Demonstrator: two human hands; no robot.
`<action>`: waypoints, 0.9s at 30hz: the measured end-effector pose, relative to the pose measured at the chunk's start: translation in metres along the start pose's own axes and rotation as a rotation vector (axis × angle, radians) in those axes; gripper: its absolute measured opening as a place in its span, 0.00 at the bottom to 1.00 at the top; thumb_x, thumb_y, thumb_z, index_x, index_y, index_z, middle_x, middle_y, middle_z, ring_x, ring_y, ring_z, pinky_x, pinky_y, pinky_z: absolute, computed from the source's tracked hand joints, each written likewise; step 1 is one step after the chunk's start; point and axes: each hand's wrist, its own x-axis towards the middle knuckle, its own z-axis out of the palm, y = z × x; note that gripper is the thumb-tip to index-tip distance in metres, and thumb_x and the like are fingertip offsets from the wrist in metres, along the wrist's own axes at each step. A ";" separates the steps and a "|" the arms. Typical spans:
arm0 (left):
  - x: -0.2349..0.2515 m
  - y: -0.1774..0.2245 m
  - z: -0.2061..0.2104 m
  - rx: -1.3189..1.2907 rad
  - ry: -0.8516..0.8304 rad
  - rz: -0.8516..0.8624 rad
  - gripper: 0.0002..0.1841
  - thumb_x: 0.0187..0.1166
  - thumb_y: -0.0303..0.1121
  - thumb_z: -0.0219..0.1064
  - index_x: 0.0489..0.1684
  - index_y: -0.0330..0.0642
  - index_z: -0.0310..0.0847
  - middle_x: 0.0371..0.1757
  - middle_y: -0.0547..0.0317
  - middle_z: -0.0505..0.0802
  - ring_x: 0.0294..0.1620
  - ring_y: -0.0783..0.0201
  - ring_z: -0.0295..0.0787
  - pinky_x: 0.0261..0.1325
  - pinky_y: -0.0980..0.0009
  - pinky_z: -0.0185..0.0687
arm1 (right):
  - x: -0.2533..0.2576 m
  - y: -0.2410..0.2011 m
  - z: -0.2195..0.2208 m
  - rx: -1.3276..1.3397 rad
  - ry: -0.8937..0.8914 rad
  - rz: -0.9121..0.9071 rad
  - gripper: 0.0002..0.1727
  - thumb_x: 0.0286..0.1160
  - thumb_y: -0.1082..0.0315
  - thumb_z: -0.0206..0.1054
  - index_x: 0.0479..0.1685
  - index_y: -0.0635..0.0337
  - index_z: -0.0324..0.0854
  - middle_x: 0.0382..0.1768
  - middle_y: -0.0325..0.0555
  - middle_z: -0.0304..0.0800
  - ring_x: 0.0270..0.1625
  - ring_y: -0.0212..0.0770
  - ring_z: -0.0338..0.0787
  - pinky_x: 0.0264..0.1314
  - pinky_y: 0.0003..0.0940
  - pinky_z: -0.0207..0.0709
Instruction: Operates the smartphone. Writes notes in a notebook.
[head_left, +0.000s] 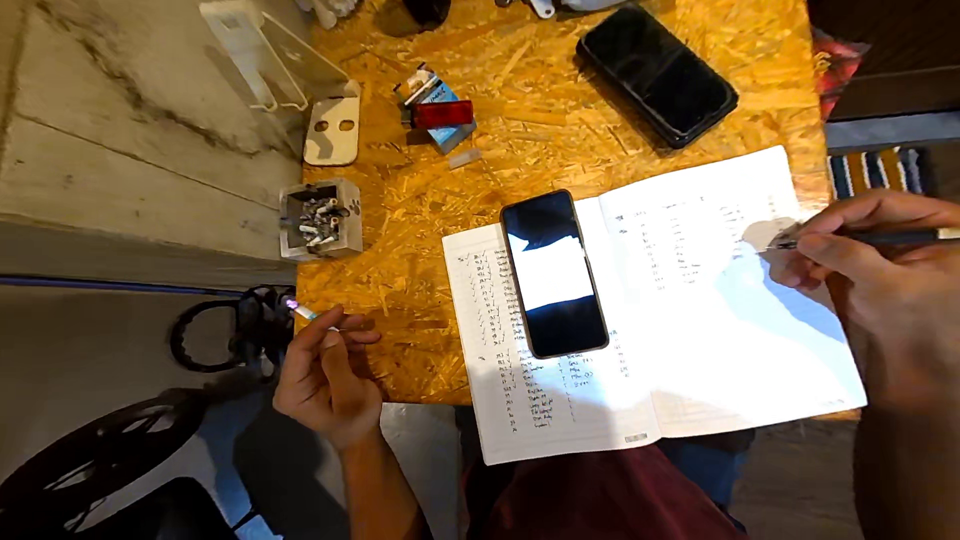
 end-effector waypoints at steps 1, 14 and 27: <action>0.000 0.001 0.000 0.001 0.000 -0.002 0.16 0.92 0.28 0.50 0.63 0.40 0.83 0.41 0.62 0.96 0.38 0.65 0.95 0.44 0.67 0.93 | 0.000 0.001 -0.001 0.002 -0.004 0.002 0.04 0.73 0.66 0.70 0.43 0.48 0.86 0.27 0.32 0.90 0.21 0.31 0.88 0.23 0.26 0.87; 0.001 0.002 0.000 0.020 0.003 0.007 0.16 0.91 0.27 0.49 0.62 0.38 0.84 0.39 0.61 0.96 0.36 0.65 0.94 0.42 0.68 0.93 | 0.001 0.003 -0.001 0.048 -0.020 -0.021 0.04 0.73 0.67 0.69 0.43 0.49 0.86 0.27 0.33 0.90 0.21 0.32 0.89 0.22 0.26 0.87; 0.001 0.003 -0.002 -0.028 -0.040 -0.021 0.14 0.90 0.27 0.53 0.63 0.36 0.82 0.43 0.59 0.96 0.38 0.63 0.95 0.42 0.65 0.93 | 0.004 -0.012 0.010 -0.023 -0.020 -0.057 0.03 0.71 0.67 0.70 0.40 0.48 0.85 0.26 0.29 0.89 0.21 0.29 0.86 0.21 0.26 0.85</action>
